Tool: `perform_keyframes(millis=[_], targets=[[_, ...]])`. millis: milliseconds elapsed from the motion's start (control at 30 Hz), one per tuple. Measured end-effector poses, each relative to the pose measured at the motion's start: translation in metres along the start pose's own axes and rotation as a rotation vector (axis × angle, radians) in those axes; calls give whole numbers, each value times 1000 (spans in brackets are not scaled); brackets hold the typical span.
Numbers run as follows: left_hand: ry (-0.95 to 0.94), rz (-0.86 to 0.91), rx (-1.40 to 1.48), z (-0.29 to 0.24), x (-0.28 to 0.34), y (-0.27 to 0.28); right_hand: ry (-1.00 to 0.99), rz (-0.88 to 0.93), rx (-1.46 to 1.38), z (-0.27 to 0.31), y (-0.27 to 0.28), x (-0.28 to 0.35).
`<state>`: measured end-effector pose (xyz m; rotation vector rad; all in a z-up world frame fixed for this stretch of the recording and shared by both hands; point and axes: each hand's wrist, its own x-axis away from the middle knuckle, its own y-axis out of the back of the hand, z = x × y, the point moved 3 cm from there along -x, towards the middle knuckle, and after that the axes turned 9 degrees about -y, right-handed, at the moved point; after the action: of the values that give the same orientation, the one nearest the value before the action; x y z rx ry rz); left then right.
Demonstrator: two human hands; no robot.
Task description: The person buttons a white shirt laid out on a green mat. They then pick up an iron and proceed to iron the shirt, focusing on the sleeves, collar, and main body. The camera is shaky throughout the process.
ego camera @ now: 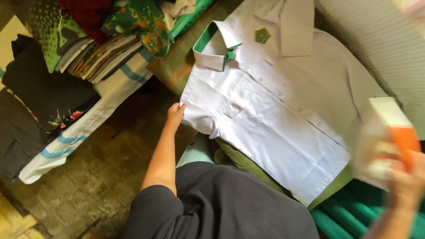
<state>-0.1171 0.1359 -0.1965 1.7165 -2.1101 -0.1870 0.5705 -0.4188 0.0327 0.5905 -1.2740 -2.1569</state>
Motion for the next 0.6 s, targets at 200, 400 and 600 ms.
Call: perform_keyframes(millis=[200,400,600], targets=[[-5,-8,160,0,2,-4,99,288,130,312,-146,-1],[11,55,218,0,2,-9,456,346,233,467,-282,-26],[96,124,187,46,-16,-33,640,414,266,574,-360,-31]])
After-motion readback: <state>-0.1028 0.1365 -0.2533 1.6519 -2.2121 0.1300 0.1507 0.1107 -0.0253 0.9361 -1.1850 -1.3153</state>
